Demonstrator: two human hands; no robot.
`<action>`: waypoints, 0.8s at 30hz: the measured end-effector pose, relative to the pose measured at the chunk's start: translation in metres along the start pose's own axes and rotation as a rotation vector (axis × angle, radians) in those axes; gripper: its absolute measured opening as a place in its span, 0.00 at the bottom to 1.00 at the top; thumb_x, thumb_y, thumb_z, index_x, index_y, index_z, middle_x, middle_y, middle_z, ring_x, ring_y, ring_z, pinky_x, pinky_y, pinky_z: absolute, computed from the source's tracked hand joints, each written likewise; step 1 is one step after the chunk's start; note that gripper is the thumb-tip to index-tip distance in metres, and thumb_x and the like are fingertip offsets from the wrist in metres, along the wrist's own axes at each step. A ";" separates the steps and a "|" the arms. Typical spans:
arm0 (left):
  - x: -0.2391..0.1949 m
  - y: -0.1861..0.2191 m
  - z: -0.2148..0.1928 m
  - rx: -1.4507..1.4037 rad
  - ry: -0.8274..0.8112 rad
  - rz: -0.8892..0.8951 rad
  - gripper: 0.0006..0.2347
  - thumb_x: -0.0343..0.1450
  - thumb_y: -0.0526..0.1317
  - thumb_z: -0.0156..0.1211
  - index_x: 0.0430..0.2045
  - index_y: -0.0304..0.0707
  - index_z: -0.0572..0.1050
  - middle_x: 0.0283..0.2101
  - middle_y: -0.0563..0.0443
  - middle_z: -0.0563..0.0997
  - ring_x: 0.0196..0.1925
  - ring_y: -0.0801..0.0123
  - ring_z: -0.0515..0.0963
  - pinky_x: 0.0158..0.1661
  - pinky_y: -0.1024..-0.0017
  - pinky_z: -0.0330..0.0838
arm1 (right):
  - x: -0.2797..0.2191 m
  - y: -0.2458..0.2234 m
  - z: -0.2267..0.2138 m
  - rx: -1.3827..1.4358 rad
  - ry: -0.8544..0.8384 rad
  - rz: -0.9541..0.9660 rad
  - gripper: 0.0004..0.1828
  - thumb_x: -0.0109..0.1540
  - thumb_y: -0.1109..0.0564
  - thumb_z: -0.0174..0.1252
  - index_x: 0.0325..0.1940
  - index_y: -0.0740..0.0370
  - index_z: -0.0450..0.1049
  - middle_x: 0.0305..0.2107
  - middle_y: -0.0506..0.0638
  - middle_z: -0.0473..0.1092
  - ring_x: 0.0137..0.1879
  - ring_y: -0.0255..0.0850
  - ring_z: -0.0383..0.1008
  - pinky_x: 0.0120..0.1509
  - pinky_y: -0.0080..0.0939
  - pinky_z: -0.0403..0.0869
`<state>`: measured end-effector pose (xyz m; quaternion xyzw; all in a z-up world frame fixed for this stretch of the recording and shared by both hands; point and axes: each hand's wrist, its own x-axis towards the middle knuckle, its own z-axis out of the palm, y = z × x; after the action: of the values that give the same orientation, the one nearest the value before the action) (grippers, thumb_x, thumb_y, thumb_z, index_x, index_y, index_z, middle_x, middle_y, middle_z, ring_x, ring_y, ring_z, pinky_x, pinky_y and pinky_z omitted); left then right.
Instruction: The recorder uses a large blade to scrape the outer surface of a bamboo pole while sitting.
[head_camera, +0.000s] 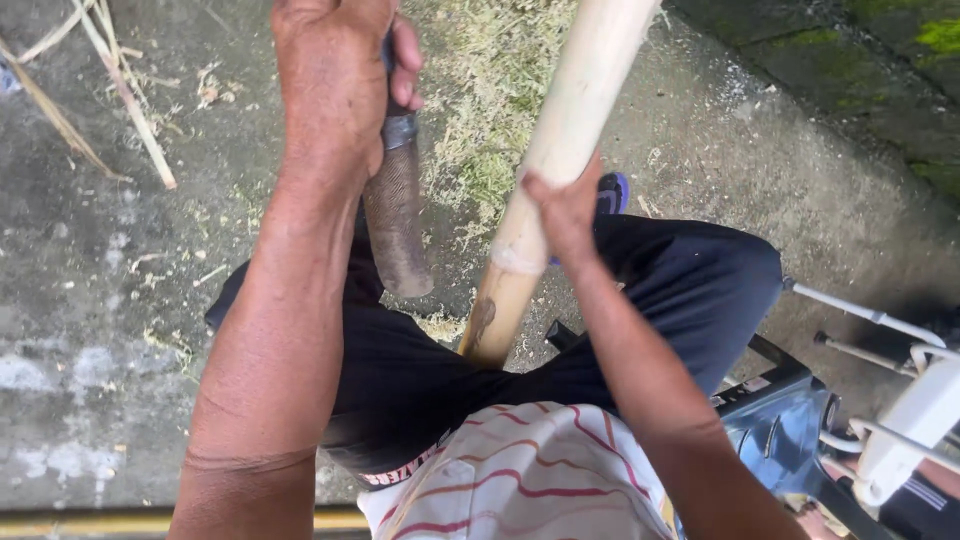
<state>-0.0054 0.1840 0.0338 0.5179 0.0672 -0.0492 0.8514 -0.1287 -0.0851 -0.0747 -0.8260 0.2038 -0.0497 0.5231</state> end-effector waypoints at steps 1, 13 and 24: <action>-0.001 0.004 0.004 -0.021 -0.012 0.020 0.04 0.80 0.31 0.53 0.36 0.32 0.75 0.23 0.48 0.77 0.17 0.73 0.71 0.21 0.72 0.73 | -0.019 0.008 -0.001 -0.151 -0.014 -0.074 0.48 0.53 0.66 0.74 0.71 0.69 0.52 0.56 0.65 0.65 0.60 0.53 0.72 0.69 0.51 0.73; -0.007 0.020 0.041 0.167 0.086 -0.106 0.03 0.80 0.33 0.53 0.45 0.37 0.71 0.21 0.55 0.74 0.17 0.78 0.70 0.17 0.77 0.68 | 0.003 0.067 -0.015 0.600 -0.226 0.446 0.38 0.52 0.62 0.69 0.64 0.70 0.64 0.49 0.61 0.74 0.51 0.50 0.78 0.57 0.51 0.79; -0.009 0.025 0.056 0.242 0.132 -0.172 0.01 0.77 0.34 0.53 0.38 0.40 0.71 0.19 0.55 0.74 0.14 0.77 0.69 0.16 0.77 0.68 | 0.220 -0.070 -0.006 0.387 0.008 0.151 0.38 0.51 0.54 0.72 0.59 0.72 0.64 0.42 0.63 0.76 0.41 0.49 0.82 0.43 0.48 0.84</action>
<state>-0.0067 0.1455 0.0827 0.6113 0.1608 -0.0955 0.7690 0.0900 -0.1500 -0.0386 -0.6923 0.2540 -0.0516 0.6734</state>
